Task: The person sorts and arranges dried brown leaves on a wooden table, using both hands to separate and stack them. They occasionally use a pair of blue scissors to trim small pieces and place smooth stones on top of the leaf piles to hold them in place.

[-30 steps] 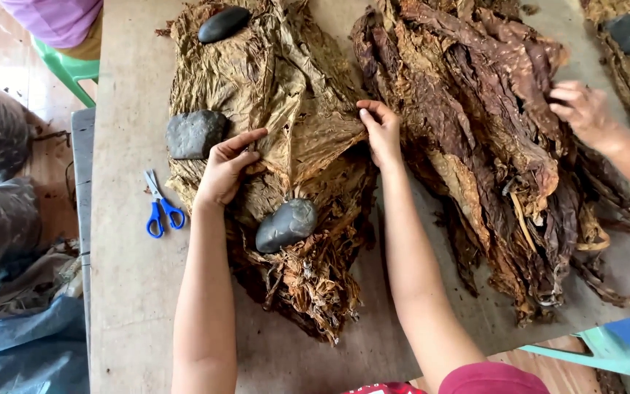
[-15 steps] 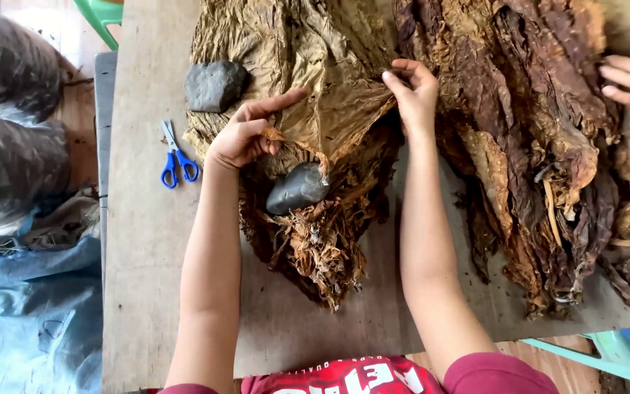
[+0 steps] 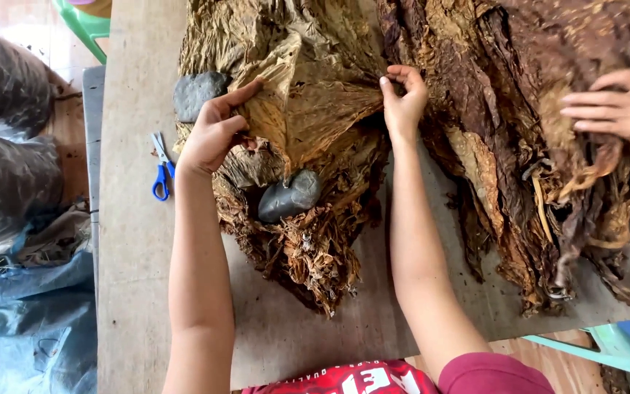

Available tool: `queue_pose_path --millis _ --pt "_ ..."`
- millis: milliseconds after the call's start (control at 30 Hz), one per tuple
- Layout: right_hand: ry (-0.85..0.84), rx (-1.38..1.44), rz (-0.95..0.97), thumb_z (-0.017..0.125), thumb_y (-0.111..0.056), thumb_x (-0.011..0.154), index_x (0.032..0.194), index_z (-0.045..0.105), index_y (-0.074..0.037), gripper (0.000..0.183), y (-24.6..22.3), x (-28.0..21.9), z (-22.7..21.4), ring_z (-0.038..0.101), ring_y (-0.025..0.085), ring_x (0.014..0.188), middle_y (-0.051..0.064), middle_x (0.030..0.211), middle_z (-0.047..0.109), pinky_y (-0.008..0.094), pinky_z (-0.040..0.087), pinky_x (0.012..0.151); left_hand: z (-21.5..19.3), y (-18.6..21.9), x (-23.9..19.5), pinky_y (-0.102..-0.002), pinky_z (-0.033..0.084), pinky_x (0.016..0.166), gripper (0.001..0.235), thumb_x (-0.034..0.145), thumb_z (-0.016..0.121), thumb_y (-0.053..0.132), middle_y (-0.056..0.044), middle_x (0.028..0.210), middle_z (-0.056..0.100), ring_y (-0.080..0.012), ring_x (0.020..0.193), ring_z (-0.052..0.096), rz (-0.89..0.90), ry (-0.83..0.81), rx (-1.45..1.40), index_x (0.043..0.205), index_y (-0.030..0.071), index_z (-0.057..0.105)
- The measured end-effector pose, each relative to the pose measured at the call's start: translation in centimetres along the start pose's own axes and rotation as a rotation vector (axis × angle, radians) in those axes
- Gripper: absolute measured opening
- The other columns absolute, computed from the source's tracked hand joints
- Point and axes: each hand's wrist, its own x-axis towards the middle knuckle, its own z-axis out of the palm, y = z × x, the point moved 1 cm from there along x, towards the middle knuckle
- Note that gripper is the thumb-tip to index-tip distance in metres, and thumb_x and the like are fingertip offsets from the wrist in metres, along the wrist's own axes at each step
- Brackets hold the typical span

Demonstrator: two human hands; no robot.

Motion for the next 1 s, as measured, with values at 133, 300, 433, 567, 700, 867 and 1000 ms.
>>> queue_pose_path --millis 133,300,433,567,700,867,1000 --pt "0.014 -0.02 0.037 0.085 0.0 0.099 0.111 0.08 -0.011 0.017 -0.7 -0.1 0.0 0.08 0.02 0.103 0.005 0.108 0.083 0.037 0.067 0.099 0.5 0.4 0.1 -0.018 0.067 0.059 0.07 0.099 0.053 -0.01 -0.021 0.157 0.071 -0.0117 0.086 0.074 -0.016 0.044 -0.022 0.168 0.0 0.06" --pt "0.028 -0.012 0.051 0.085 -0.001 0.103 0.118 0.081 -0.012 0.02 0.8 0.5 -0.1 0.081 0.017 0.106 0.01 0.106 0.087 0.034 0.067 0.081 2.6 1.5 -0.2 -0.018 0.062 0.051 0.052 0.108 0.079 0.011 -0.017 0.102 0.083 -0.0079 0.067 0.074 0.178 0.166 0.151 0.158 0.0 0.07" --pt "0.019 -0.014 0.038 0.085 0.0 0.102 0.118 0.081 -0.01 0.019 0.7 0.4 -0.1 0.081 0.019 0.108 0.012 0.106 0.087 0.035 0.066 0.082 2.8 0.0 0.4 -0.026 0.058 0.048 0.057 0.106 0.094 0.012 -0.028 0.114 0.083 -0.0112 0.067 0.067 0.26 0.22 0.25 0.155 -0.004 0.07" --pt "0.01 -0.021 -0.015 0.089 0.003 0.098 0.116 0.084 -0.008 0.022 3.3 0.8 0.1 0.084 0.026 0.109 0.015 0.107 0.088 0.041 0.066 0.094 3.8 -1.8 1.2 -0.034 0.064 0.071 0.07 0.096 0.103 0.017 -0.027 0.113 0.083 -0.0241 0.092 0.078 0.348 0.334 0.337 0.157 0.001 0.07" --pt "-0.006 -0.027 -0.082 0.089 0.006 0.098 0.116 0.084 -0.004 0.021 4.8 1.4 -0.2 0.083 0.033 0.112 0.02 0.109 0.086 0.047 0.063 0.103 2.9 -6.3 4.8 -0.051 0.062 0.113 0.093 0.081 0.113 0.029 -0.032 0.14 0.08 -0.0389 0.136 0.077 0.42 0.436 0.346 0.161 0.009 0.07" --pt "-0.007 -0.062 -0.07 0.09 -0.004 0.103 0.119 0.084 -0.01 0.018 0.5 0.9 -0.7 0.08 0.021 0.098 0.012 0.106 0.085 0.037 0.064 0.089 3.0 -6.6 4.9 -0.056 0.05 0.131 0.108 0.08 0.111 0.018 -0.036 0.16 0.067 -0.0473 0.154 0.062 0.359 0.427 0.329 0.171 0.001 0.057" --pt "-0.011 -0.108 -0.087 0.088 -0.007 0.106 0.121 0.083 -0.013 0.016 -2.6 0.7 -1.0 0.075 0.016 0.078 0.009 0.103 0.082 0.033 0.062 0.072 2.6 -7.6 5.6 -0.054 0.05 0.132 0.115 0.074 0.11 0.018 -0.029 0.168 0.063 -0.0436 0.158 0.059 0.288 0.441 0.396 0.175 0.009 0.055"
